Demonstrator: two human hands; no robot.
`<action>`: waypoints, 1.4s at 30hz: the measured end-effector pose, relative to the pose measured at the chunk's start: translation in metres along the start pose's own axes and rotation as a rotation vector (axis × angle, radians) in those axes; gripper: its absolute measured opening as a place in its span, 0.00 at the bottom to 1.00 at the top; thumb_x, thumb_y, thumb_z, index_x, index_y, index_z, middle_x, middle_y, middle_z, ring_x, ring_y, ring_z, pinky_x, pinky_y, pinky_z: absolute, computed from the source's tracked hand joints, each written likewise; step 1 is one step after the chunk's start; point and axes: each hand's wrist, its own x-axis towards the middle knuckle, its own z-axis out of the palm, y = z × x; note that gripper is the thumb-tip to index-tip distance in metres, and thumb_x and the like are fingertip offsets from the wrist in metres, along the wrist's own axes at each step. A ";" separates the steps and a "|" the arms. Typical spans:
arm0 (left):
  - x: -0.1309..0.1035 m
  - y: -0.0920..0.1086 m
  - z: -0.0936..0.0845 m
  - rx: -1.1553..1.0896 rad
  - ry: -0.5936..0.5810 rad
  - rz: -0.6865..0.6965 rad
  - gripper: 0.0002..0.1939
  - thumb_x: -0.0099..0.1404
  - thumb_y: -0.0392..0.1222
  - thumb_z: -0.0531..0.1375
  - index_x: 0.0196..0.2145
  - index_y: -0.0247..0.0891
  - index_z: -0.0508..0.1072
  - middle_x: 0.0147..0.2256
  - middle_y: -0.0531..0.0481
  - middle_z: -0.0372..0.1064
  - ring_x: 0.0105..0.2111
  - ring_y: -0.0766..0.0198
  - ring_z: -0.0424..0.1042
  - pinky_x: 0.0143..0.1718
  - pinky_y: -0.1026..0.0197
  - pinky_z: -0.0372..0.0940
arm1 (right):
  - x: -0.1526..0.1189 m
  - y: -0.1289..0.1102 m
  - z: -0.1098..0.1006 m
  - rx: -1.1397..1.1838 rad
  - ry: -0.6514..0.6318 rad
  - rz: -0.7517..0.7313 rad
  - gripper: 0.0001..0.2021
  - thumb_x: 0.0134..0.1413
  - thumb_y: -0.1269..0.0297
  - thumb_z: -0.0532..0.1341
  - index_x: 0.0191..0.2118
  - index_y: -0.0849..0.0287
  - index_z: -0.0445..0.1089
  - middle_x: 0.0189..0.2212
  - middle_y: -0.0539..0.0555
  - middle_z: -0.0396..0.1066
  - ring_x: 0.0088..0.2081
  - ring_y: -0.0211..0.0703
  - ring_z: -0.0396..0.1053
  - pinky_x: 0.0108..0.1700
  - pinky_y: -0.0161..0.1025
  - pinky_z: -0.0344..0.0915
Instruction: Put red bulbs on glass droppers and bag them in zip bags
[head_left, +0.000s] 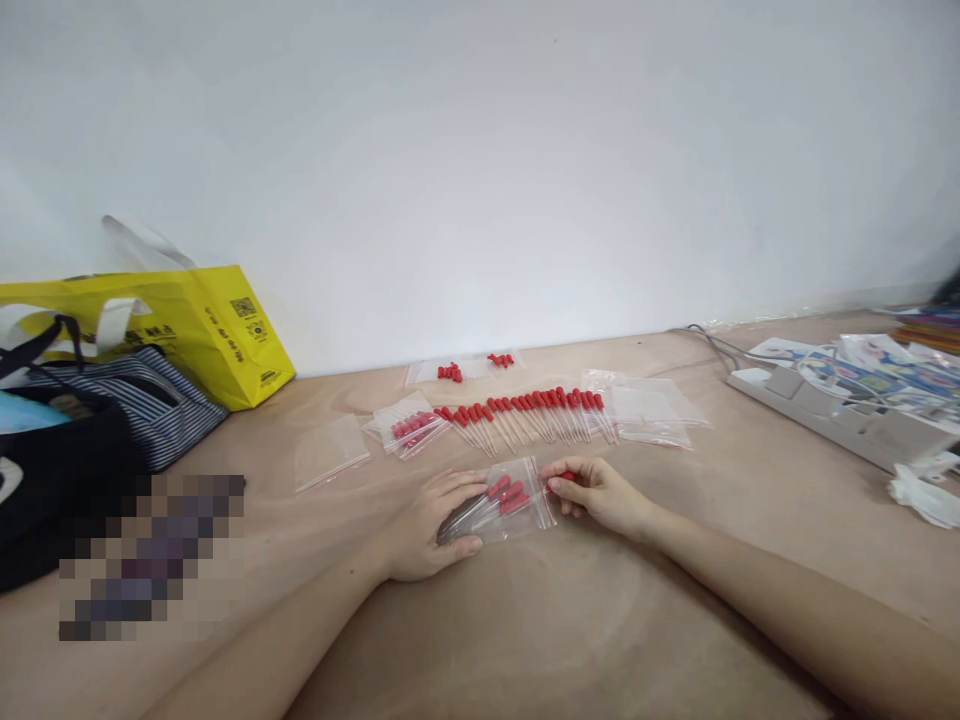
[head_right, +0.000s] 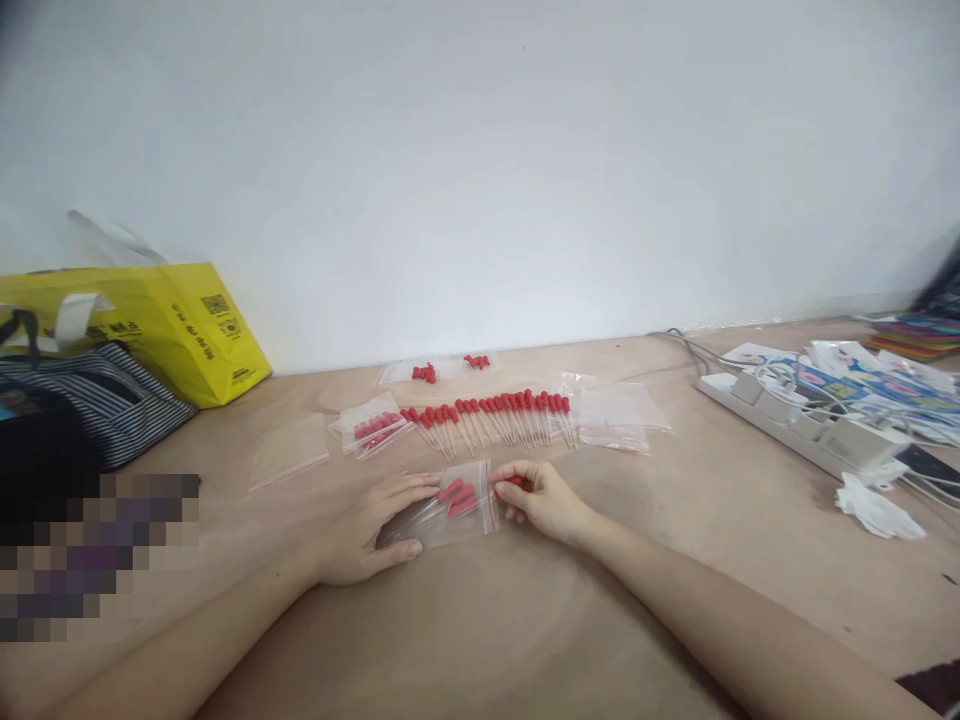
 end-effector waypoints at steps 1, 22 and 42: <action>0.000 0.000 0.000 0.001 0.001 0.000 0.27 0.58 0.48 0.54 0.54 0.41 0.55 0.55 0.45 0.53 0.55 0.55 0.51 0.55 0.48 0.49 | 0.000 0.001 0.000 -0.041 0.001 -0.020 0.16 0.38 0.57 0.63 0.32 0.60 0.62 0.17 0.44 0.62 0.19 0.30 0.60 0.21 0.29 0.58; 0.001 0.000 0.001 0.006 0.015 -0.001 0.26 0.58 0.49 0.54 0.53 0.40 0.56 0.54 0.46 0.55 0.55 0.55 0.52 0.54 0.50 0.51 | 0.003 -0.002 0.005 -0.107 -0.114 0.077 0.24 0.33 0.68 0.65 0.42 0.62 0.62 0.27 0.49 0.71 0.15 0.27 0.58 0.11 0.24 0.53; 0.000 0.002 -0.001 0.020 -0.008 -0.023 0.27 0.58 0.48 0.54 0.53 0.39 0.56 0.55 0.45 0.53 0.55 0.55 0.52 0.55 0.50 0.50 | 0.026 -0.004 -0.013 -0.599 -0.036 -0.136 0.16 0.44 0.66 0.58 0.42 0.60 0.65 0.29 0.50 0.70 0.20 0.32 0.64 0.21 0.30 0.61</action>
